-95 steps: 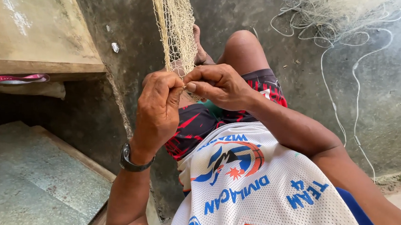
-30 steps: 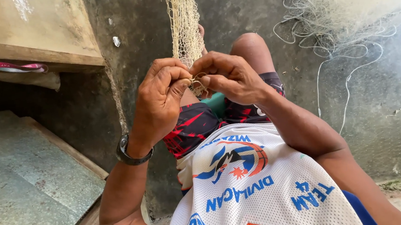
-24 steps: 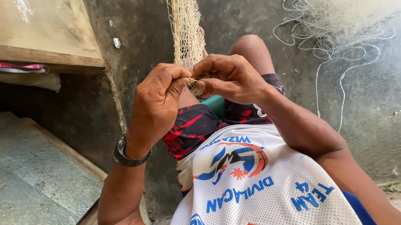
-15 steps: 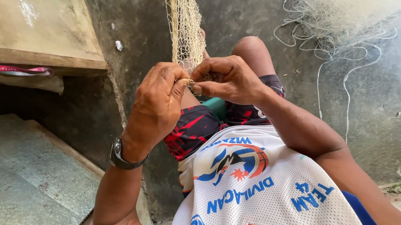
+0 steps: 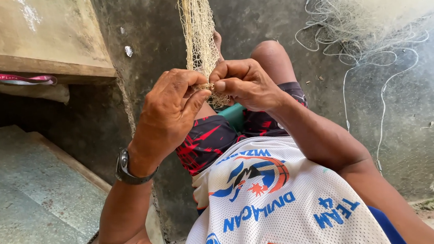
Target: Repairing holes in a fishing net by tying knots in the mesh.
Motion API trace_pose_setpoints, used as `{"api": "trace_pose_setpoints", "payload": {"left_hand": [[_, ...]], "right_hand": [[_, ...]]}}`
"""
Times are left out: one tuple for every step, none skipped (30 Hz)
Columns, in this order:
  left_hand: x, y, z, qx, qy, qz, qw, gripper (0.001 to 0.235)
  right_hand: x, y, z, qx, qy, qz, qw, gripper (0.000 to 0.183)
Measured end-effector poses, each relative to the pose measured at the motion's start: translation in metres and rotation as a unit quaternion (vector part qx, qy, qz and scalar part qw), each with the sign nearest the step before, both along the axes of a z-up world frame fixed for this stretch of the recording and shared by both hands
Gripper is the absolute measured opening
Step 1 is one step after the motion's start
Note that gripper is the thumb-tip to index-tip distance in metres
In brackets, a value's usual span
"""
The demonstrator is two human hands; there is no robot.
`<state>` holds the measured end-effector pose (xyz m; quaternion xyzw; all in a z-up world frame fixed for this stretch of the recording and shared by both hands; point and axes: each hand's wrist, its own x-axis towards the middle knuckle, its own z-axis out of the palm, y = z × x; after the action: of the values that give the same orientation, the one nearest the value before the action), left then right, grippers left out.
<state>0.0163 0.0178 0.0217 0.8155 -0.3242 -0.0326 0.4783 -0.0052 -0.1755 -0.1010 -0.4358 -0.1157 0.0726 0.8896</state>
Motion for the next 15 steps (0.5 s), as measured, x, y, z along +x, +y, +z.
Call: {"api": "trace_pose_setpoints", "payload": {"left_hand": [[0.0,-0.001,0.001,0.0,-0.001,0.001,1.0,0.009],[0.0,-0.001,0.003,-0.002,-0.006,0.003,1.0,0.01],[-0.001,-0.002,0.004,-0.004,-0.011,0.004,1.0,0.012],[-0.001,-0.003,0.003,-0.004,-0.012,0.004,1.0,0.012],[0.0,-0.003,0.002,-0.004,-0.025,0.003,1.0,0.008],[0.0,-0.003,0.001,-0.004,-0.039,0.001,0.999,0.007],[0.0,-0.003,0.001,-0.004,-0.04,0.002,0.999,0.007],[0.0,-0.004,0.0,-0.003,-0.049,0.002,0.999,0.007],[-0.001,-0.004,0.0,-0.001,-0.057,0.003,0.998,0.006],[-0.001,-0.005,0.001,-0.001,-0.058,0.003,0.998,0.006],[-0.001,-0.007,0.002,-0.009,-0.059,0.005,0.998,0.007],[-0.001,-0.008,0.003,-0.017,-0.059,0.007,0.998,0.009],[-0.002,-0.009,0.004,-0.017,-0.06,0.006,0.998,0.009],[-0.002,-0.009,0.005,-0.018,-0.06,0.009,0.998,0.01],[-0.003,-0.01,0.006,-0.019,-0.061,0.011,0.998,0.01]], "right_hand": [[0.0,0.001,0.001,0.0,-0.001,0.001,1.0,0.011],[0.001,0.001,0.001,0.014,-0.006,0.005,1.0,0.01],[0.001,0.002,0.002,0.028,-0.009,0.008,1.0,0.01],[0.001,0.001,-0.001,0.028,-0.01,0.008,1.0,0.01],[0.001,0.001,-0.003,0.033,-0.022,0.01,0.999,0.011],[0.002,0.0,-0.006,0.038,-0.034,0.012,0.999,0.011],[0.002,0.0,-0.006,0.038,-0.035,0.012,0.999,0.011],[0.002,0.0,-0.006,0.04,-0.038,0.014,0.998,0.011],[0.001,0.0,-0.006,0.042,-0.04,0.017,0.998,0.012],[0.001,0.0,-0.007,0.043,-0.041,0.018,0.998,0.012],[0.0,0.0,-0.007,0.038,-0.041,0.012,0.998,0.011],[-0.001,0.0,-0.008,0.034,-0.042,0.007,0.999,0.011],[-0.001,0.001,-0.004,0.034,-0.043,0.006,0.998,0.011],[-0.001,0.002,-0.001,0.033,-0.042,0.001,0.999,0.012],[-0.001,0.004,0.003,0.032,-0.04,-0.003,0.999,0.012]]}}
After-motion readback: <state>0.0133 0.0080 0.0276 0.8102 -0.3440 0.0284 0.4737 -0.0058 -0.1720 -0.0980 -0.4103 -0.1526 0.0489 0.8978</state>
